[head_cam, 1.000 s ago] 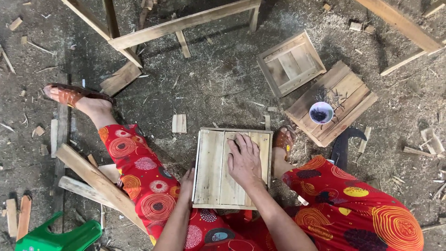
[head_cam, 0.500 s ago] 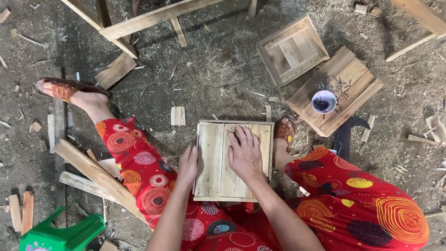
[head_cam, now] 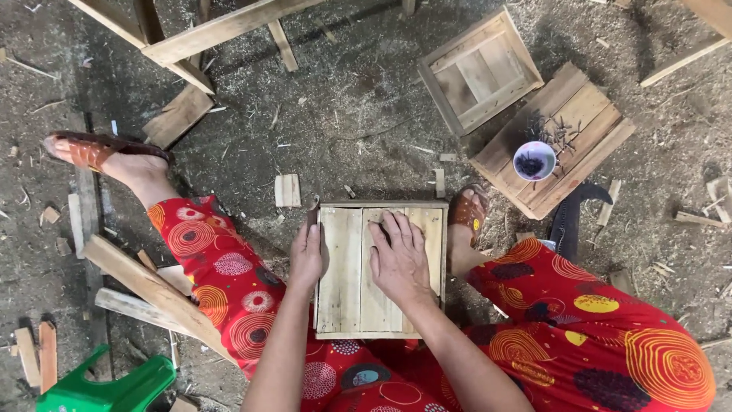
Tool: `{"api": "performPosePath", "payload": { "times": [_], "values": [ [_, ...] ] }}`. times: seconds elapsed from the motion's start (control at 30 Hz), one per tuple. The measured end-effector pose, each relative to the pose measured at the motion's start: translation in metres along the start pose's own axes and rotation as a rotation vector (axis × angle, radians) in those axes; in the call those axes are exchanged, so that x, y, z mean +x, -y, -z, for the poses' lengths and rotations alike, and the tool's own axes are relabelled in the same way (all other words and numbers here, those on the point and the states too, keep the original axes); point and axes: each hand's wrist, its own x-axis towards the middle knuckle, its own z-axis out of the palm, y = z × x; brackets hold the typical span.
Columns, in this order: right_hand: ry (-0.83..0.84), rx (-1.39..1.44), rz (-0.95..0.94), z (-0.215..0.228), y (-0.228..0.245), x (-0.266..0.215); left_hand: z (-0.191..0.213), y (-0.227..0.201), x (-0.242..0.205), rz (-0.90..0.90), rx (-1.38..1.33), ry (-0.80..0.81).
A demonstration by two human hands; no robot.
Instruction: Sanding the surfaces of a small handmade wooden box to smooth the finish.
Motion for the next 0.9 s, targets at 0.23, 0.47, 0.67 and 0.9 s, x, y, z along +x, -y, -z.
{"api": "performPosePath", "payload": {
  "times": [0.23,0.47,0.67,0.9],
  "values": [
    [0.010,-0.004,-0.006,-0.003,-0.001,-0.002,0.000,0.016,-0.005,0.039,0.016,0.004],
    [0.091,0.029,-0.037,0.013,0.005,0.005,0.018,0.020,-0.068,0.215,0.163,0.138],
    [0.155,0.027,-0.034,0.015,0.004,0.008,0.031,0.044,-0.128,0.234,0.299,0.169],
    [0.028,-0.006,-0.009,-0.005,-0.001,-0.004,0.003,-0.073,-0.025,0.042,0.250,0.168]
  ]
}}
